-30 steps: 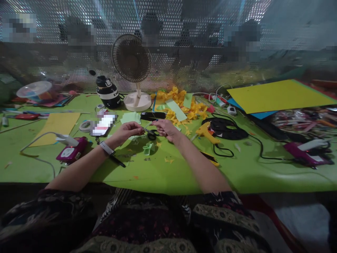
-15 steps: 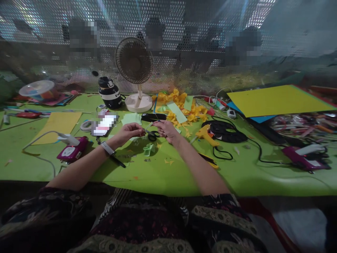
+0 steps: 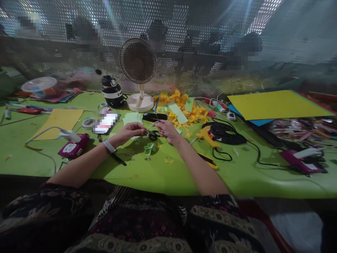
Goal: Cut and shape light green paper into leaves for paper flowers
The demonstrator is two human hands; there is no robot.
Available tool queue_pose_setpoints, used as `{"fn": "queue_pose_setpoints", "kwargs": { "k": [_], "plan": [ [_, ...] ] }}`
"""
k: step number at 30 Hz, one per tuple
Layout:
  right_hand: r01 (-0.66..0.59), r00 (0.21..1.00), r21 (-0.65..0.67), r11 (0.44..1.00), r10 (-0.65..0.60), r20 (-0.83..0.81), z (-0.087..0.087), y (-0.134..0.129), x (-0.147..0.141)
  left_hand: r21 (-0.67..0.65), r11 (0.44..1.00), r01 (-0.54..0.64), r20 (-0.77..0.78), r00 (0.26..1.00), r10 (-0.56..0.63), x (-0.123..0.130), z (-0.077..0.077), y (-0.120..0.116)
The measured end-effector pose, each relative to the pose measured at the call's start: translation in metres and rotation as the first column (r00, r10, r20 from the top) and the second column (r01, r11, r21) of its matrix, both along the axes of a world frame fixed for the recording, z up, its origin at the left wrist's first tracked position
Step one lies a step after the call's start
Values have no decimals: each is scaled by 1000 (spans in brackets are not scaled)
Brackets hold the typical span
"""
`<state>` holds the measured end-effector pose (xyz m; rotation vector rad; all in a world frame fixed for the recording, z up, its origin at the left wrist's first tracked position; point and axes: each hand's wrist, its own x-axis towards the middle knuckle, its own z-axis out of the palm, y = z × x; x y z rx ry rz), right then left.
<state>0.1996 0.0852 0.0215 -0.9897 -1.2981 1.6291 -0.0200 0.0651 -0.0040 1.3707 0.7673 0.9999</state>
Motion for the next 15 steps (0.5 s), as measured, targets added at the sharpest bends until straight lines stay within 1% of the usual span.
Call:
{"fn": "queue_pose_setpoints", "kwargs": {
  "k": [2, 3, 4, 5, 6, 7, 8, 9, 10, 13, 15],
  "plan": [
    [41, 997, 32, 999, -43, 60, 0, 1, -2, -16, 1000, -13, 11, 1000, 13, 1, 1, 0],
    [80, 991, 84, 993, -88, 100, 0, 1, -3, -35, 999, -21, 14, 1000, 22, 1, 2, -1],
    [116, 979, 169, 979, -142, 146, 0, 0, -4, -59, 998, -32, 10, 999, 32, 2, 3, -1],
    [144, 961, 278, 950, -201, 191, 0, 0, -4, -86, 995, -42, 0, 999, 42, 2, 4, -2],
    [154, 938, 392, 907, -258, 229, 0, -2, -5, -113, 992, -53, -14, 999, 52, 3, 5, -3],
    [147, 916, 489, 860, -305, 260, 1, -3, -5, -139, 988, -66, -27, 998, 62, 5, 7, -5],
    [126, 898, 559, 820, -334, 286, 1, -5, -6, -164, 983, -78, -33, 997, 74, 6, 8, -6],
    [108, 884, 600, 793, -352, 306, 1, -7, -6, -187, 979, -84, -30, 996, 80, 7, 9, -8],
    [97, 875, 619, 779, -363, 321, 2, -9, -7, -208, 975, -81, -22, 997, 78, 8, 10, -9],
    [80, 858, 635, 768, -378, 349, 3, -12, -6, -232, 970, -72, 3, 997, 75, 10, 12, -11],
    [41, 841, 632, 774, -368, 397, 4, -10, -3, -196, 973, -123, -9, 992, 123, 9, 14, -10]
  ]
}}
